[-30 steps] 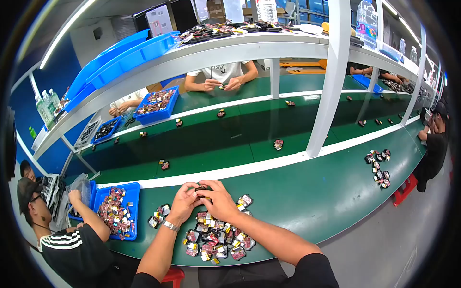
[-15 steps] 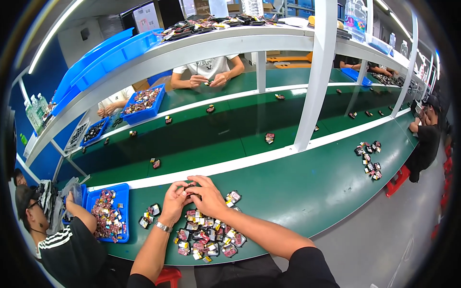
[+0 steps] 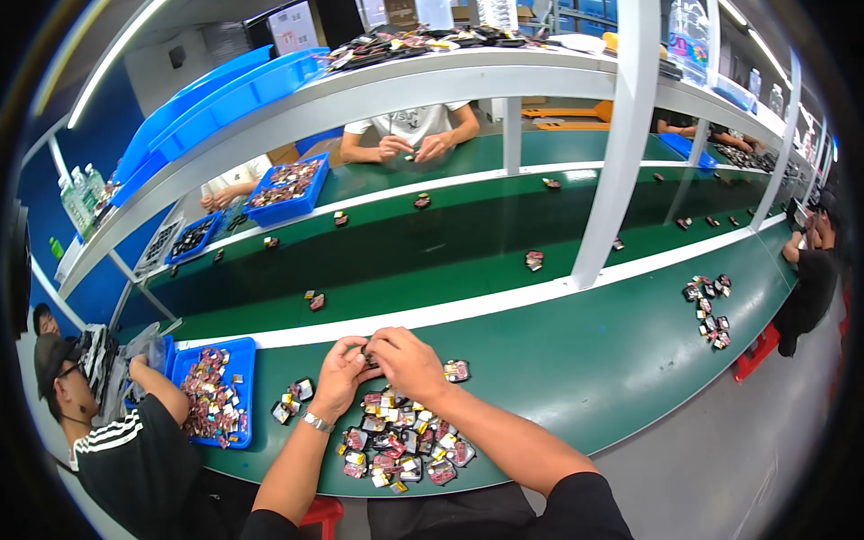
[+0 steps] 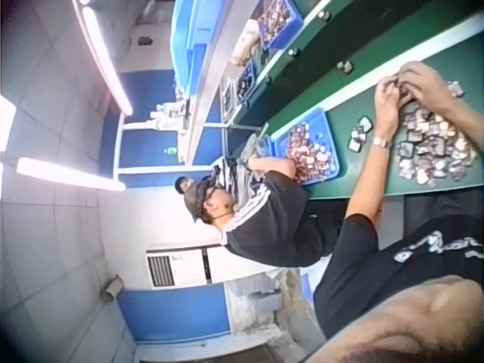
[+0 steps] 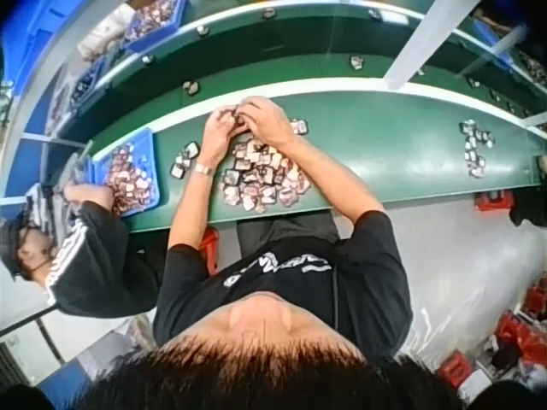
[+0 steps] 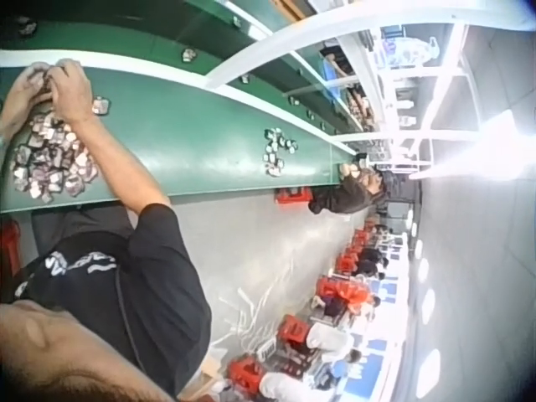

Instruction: Sorting or checking small colorful mechanical or electronic components at a factory workbench.

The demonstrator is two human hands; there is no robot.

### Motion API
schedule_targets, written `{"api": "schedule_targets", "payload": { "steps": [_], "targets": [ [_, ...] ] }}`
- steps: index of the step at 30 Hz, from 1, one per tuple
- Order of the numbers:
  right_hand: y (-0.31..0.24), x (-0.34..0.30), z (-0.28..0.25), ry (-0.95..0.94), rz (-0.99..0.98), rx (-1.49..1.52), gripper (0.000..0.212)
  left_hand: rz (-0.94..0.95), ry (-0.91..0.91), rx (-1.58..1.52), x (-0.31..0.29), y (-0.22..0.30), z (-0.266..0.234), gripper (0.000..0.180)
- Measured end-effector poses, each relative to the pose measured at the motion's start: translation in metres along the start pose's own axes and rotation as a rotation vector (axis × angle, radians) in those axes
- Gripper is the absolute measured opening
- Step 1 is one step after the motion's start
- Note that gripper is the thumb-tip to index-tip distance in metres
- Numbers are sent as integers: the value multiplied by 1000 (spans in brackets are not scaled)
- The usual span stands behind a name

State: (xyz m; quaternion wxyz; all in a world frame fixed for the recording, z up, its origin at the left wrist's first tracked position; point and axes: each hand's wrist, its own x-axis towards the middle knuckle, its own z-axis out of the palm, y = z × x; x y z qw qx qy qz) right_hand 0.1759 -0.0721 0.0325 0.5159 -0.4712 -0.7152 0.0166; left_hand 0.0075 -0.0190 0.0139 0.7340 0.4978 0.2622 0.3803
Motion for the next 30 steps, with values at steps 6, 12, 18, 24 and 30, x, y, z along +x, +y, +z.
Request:
{"api": "schedule_targets", "payload": {
  "steps": [6, 12, 18, 24, 30],
  "targets": [
    [-2, 0, -1, -2, -14, -79, 17, -10, 2, 25, -1, 2, 2, 24],
    [-2, -2, -2, -23, -38, -107, 14, -19, 9, 28, 0, 0, 1, 23],
    [-11, -2, -1, -23, 4, -88, 15, -17, 4, 7, -1, 0, 0, 23],
    [-5, -7, 6, -11, -16, -141, 15, -22, -3, 14, 0, 0, 1, 22],
    [-3, -9, 7, -8, -15, -171, 16, -37, -25, 19, 0, 3, 4, 24]
  ]
}}
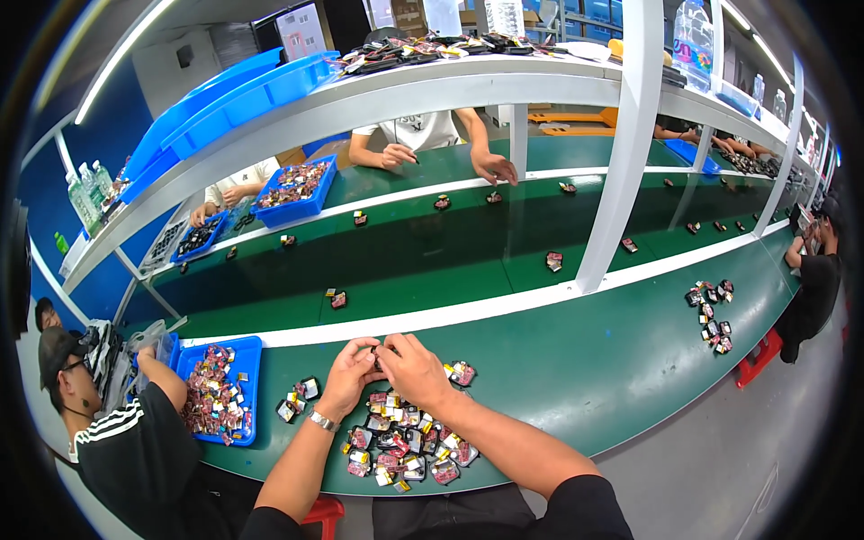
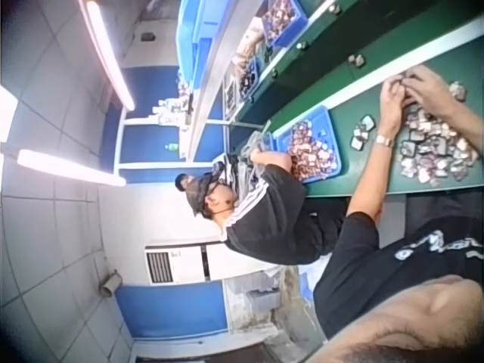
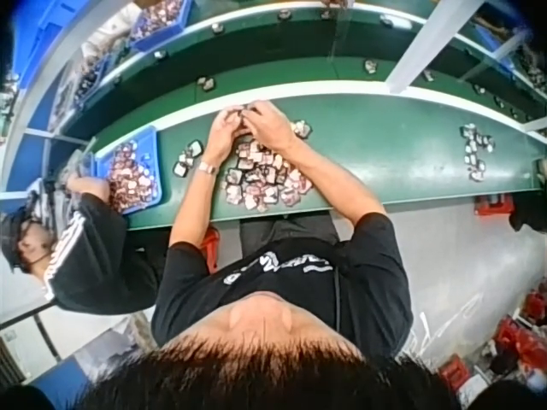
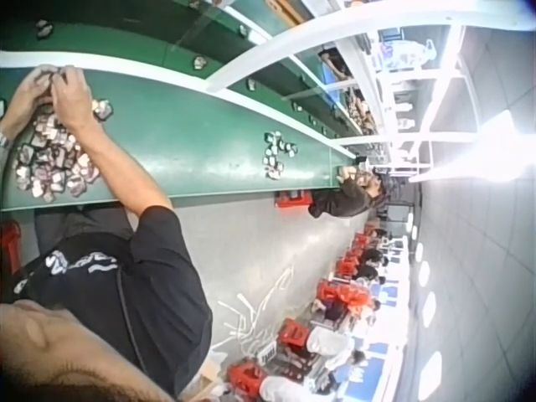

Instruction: Sorting or checking small colorful mechanical or electronic components at a factory workbench.

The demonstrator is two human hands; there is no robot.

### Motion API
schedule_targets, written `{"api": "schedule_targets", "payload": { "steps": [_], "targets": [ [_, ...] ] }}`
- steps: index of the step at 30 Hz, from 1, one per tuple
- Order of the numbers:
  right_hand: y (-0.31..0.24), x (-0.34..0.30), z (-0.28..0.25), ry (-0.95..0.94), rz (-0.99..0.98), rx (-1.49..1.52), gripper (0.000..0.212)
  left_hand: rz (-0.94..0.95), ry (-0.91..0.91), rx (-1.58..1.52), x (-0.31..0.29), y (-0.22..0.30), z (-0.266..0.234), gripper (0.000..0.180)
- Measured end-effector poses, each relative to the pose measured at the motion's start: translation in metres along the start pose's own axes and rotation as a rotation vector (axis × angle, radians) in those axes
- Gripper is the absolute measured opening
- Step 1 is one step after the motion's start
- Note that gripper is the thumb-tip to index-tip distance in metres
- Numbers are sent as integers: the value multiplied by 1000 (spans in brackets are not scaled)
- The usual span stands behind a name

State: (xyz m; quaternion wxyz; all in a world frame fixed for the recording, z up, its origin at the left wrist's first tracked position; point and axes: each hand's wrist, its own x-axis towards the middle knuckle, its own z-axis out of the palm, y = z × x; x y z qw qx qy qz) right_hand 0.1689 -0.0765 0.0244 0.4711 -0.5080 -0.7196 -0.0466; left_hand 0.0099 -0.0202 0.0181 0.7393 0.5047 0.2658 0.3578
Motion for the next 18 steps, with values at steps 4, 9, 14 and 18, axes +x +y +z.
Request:
{"api": "schedule_targets", "payload": {
  "steps": [4, 9, 14, 18],
  "targets": [
    [-2, 0, 1, -6, -9, 14, 16, 37, 42, 80, -2, -4, 0, 21],
    [-3, 3, -4, 42, 91, 198, 18, 63, 115, 115, -1, -5, 5, 17],
    [1, -1, 1, 39, 199, 274, 20, 111, 143, 284, 3, -15, 0, 14],
    [6, 1, -1, -59, 283, 372, 21, 174, 132, 300, 3, -21, 2, 14]
  ]
}}
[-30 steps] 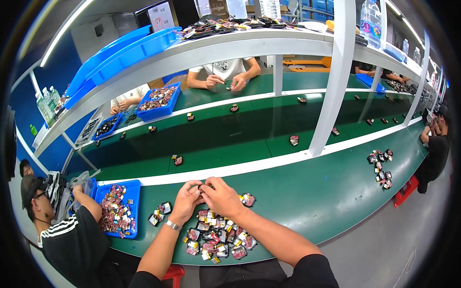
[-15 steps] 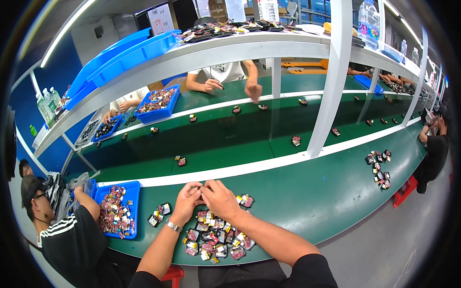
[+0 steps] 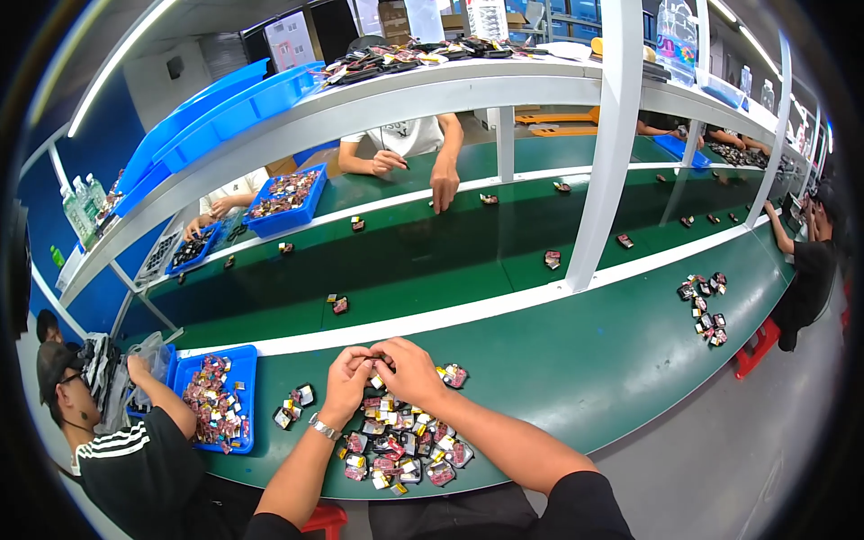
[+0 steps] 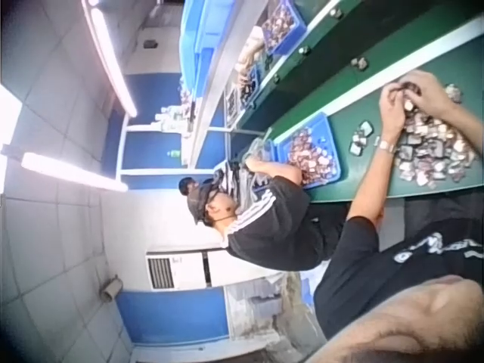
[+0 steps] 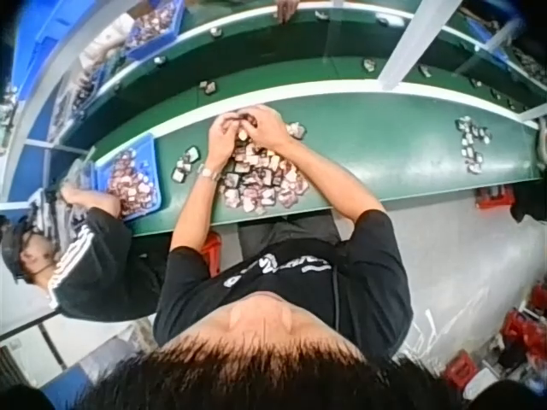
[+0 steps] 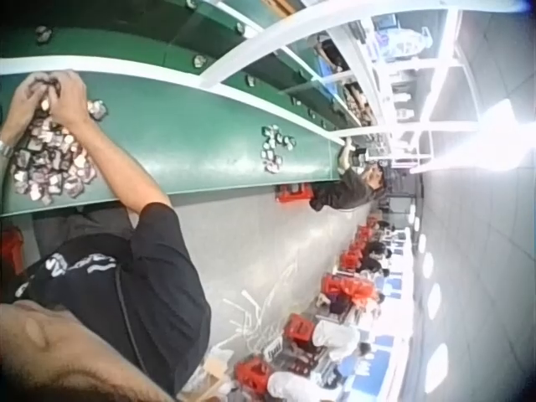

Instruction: Sorting or checking small colorful mechanical or electronic components at a factory workbench.

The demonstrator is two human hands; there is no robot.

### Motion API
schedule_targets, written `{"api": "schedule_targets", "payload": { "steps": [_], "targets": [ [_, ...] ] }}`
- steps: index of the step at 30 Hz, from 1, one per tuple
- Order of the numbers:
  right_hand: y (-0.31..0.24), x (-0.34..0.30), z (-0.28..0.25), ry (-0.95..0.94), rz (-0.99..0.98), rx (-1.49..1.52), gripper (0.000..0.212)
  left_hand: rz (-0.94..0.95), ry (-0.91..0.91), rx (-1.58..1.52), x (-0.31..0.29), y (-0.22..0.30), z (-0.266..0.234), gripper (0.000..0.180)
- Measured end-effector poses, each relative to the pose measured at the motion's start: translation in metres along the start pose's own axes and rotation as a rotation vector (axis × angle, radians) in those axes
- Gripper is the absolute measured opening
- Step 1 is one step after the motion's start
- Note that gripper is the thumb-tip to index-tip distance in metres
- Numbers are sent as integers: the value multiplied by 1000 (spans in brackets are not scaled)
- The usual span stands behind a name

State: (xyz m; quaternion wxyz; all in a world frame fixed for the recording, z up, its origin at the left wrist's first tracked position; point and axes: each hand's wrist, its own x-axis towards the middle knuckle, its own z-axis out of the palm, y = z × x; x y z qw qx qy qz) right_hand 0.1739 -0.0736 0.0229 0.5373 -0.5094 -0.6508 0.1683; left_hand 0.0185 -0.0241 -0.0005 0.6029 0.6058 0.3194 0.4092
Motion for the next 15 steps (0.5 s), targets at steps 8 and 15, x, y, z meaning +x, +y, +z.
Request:
{"api": "schedule_targets", "payload": {
  "steps": [8, 15],
  "targets": [
    [45, 59, -28, 30, 271, 253, 13, 30, 94, -233, -1, 13, -1, 27],
    [112, 117, -65, 107, 434, -622, 29, 113, 129, -77, 4, -1, -11, 21]
  ]
}}
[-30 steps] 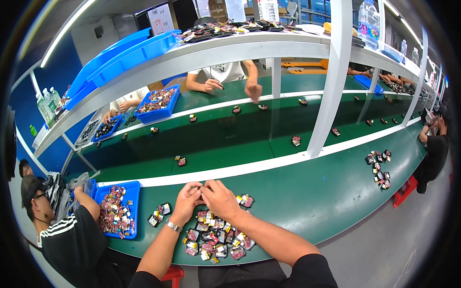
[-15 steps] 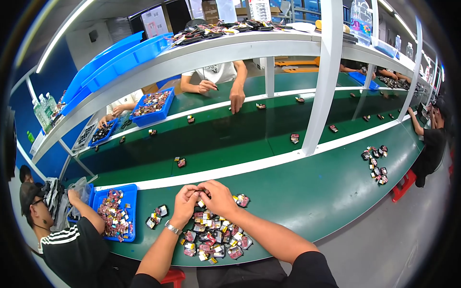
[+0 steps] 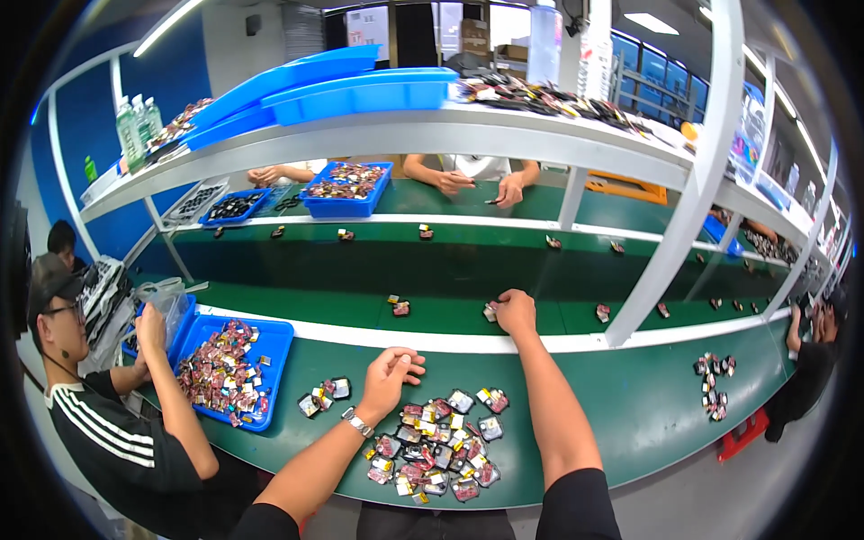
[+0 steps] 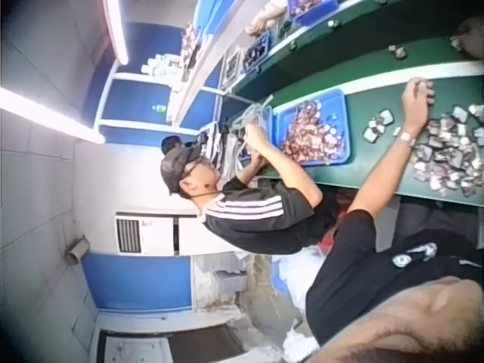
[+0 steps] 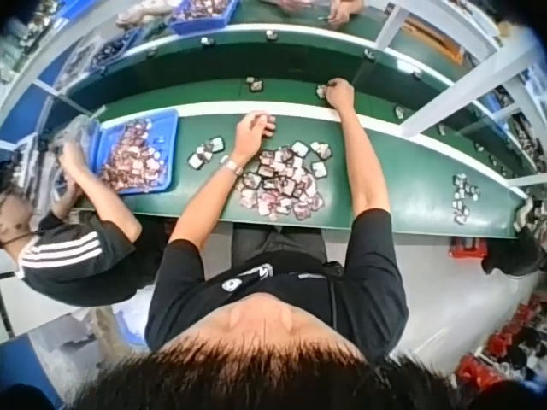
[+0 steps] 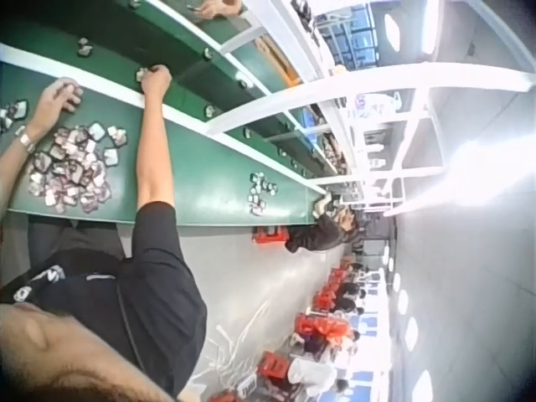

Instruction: Sorting or checking small colorful mechanical or electronic components at a factory workbench.

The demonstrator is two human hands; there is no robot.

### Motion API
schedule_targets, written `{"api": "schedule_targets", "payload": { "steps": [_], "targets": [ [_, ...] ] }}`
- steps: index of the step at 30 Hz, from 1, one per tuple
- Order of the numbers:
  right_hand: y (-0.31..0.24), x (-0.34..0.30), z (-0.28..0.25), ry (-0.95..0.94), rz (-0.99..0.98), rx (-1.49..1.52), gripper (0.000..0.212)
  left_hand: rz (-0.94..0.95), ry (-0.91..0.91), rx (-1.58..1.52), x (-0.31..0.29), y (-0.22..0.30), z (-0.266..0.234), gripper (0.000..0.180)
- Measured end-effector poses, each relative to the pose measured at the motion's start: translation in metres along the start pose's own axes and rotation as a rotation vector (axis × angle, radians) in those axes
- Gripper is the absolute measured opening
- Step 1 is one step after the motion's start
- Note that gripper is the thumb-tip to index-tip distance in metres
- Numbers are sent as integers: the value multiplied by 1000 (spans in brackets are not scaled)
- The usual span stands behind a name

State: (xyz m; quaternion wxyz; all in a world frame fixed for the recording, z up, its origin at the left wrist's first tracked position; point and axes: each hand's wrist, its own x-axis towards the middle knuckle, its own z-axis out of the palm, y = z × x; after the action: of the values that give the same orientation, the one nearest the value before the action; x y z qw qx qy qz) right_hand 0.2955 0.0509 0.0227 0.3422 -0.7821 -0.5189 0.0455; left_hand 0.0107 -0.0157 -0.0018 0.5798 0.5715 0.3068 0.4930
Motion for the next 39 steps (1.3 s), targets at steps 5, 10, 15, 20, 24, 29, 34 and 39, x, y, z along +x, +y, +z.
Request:
{"api": "schedule_targets", "payload": {
  "steps": [5, 10, 15, 20, 24, 29, 34, 39],
  "targets": [
    [-83, -35, 29, 33, -383, 6, 40, 56, 151, 129, 0, 11, -5, 19],
    [-123, -49, 85, -44, -283, -63, 54, 16, 150, 122, 6, 6, 3, 18],
    [-101, -36, 84, -94, -183, 248, 44, -5, 136, 78, 9, -7, -7, 18],
    [-63, -83, 13, -215, -403, 505, 41, -71, 132, 5, 8, -3, -15, 20],
    [-52, -140, -35, -385, -549, 425, 50, -275, -138, -83, 7, 15, -15, 26],
    [-55, -153, -51, -367, -716, 343, 50, -365, -392, -91, 8, 24, -17, 25],
    [-50, -155, -53, -312, -630, 351, 50, -389, -388, -154, 6, 21, -5, 32],
    [-50, -154, -52, -225, -714, 321, 40, -380, -344, -241, 0, 24, -2, 35]
  ]
}}
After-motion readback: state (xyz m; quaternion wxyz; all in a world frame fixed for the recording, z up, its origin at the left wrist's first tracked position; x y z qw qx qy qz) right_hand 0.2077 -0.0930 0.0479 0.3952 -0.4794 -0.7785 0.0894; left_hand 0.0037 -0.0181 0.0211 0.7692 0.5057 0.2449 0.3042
